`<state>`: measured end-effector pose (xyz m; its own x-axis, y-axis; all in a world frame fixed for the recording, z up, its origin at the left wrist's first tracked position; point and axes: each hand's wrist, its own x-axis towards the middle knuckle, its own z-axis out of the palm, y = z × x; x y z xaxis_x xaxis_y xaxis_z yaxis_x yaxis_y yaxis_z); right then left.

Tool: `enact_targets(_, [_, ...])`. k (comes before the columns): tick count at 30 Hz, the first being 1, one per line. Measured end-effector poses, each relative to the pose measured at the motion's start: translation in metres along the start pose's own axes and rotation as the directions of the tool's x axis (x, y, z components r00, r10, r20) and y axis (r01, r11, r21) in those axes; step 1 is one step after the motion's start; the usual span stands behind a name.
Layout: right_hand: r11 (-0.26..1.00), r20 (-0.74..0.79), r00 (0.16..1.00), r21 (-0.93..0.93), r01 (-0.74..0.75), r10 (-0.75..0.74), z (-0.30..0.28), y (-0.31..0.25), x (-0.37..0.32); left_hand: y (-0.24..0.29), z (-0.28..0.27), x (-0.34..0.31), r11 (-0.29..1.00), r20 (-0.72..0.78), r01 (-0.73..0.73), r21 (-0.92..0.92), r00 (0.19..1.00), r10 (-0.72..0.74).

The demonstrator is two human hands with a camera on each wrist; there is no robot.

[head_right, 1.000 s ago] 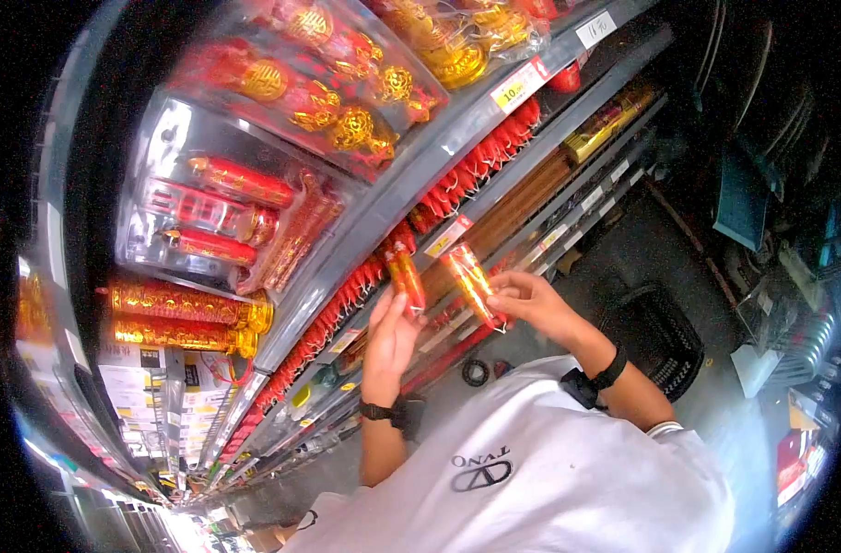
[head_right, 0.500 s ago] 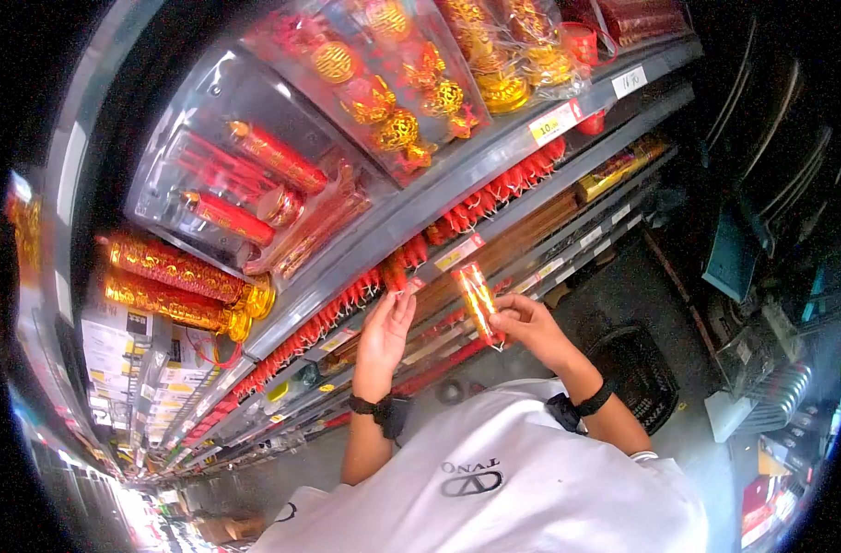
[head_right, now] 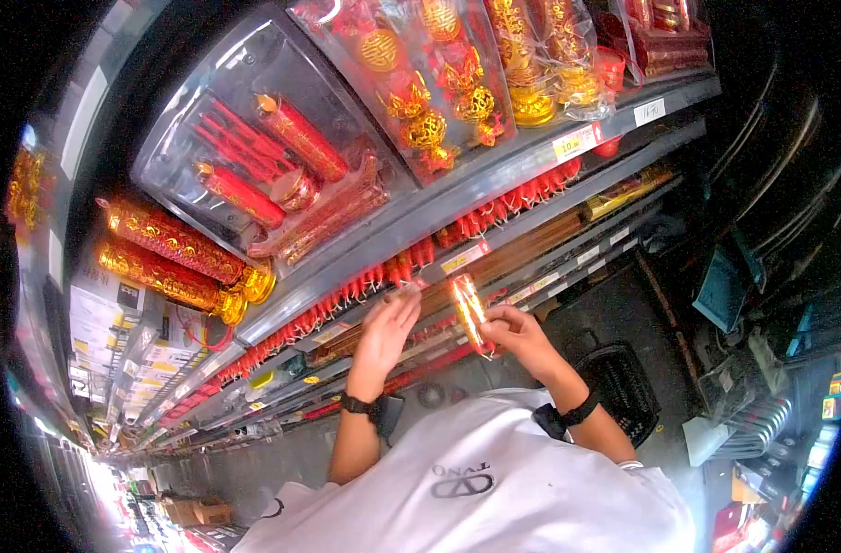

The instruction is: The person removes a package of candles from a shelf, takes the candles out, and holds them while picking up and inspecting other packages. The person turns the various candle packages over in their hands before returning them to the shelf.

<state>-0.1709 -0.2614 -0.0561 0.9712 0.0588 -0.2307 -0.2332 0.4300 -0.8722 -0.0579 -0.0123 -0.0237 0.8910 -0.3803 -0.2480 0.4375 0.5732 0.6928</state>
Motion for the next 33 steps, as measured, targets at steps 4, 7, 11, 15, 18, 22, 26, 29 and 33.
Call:
enact_targets(4, [1.0, -0.011, 1.0, -0.007, -0.024, 0.024, -0.003, -0.001, 0.002, -0.015, -0.009, -0.006, 0.655, -0.023, -0.219, 0.723, 0.94, 0.34])
enact_targets(7, [1.0, -0.023, 0.999, 0.001, -0.027, 0.027, -0.006, 0.001, 0.003, 0.004, 0.022, -0.018, -0.053, 0.253, -0.273, 0.961, 0.778, 0.575])
enact_targets(11, [1.0, -0.008, 1.0, -0.007, -0.011, 0.011, -0.005, -0.001, 0.006, 0.016, 0.036, -0.006, -0.468, 0.465, -0.202, 0.86, 0.689, 0.556])
enact_targets(15, [1.0, 0.0, 1.0, -0.019, -0.013, 0.013, 0.0, -0.001, 0.006, 0.025, 0.037, 0.012, -0.495, 0.424, -0.165, 0.853, 0.772, 0.473])
enact_targets(18, [1.0, 0.011, 1.0, -0.031, -0.002, 0.002, 0.001, 0.001, 0.005, 0.032, 0.036, 0.023, -0.447, 0.309, -0.091, 0.89, 0.841, 0.444])
enact_targets(22, [0.999, -0.024, 0.999, -0.048, 0.02, -0.021, 0.008, -0.002, -0.001, 0.036, 0.029, 0.033, -0.438, 0.335, -0.123, 0.89, 0.83, 0.446])
enact_targets(26, [0.997, -0.066, 0.998, -0.074, -0.014, 0.009, 0.013, -0.004, -0.002, 0.035, 0.016, 0.045, -0.444, 0.386, -0.161, 0.881, 0.787, 0.48])
enact_targets(29, [0.994, -0.073, 0.997, -0.105, -0.008, 0.0, 0.021, -0.008, 0.0, 0.036, 0.007, 0.051, -0.388, 0.334, -0.151, 0.909, 0.821, 0.462])
enact_targets(33, [0.983, -0.064, 0.995, -0.172, 0.06, -0.072, 0.032, -0.009, 0.016, 0.04, -0.006, 0.045, -0.427, 0.405, -0.192, 0.883, 0.772, 0.49])
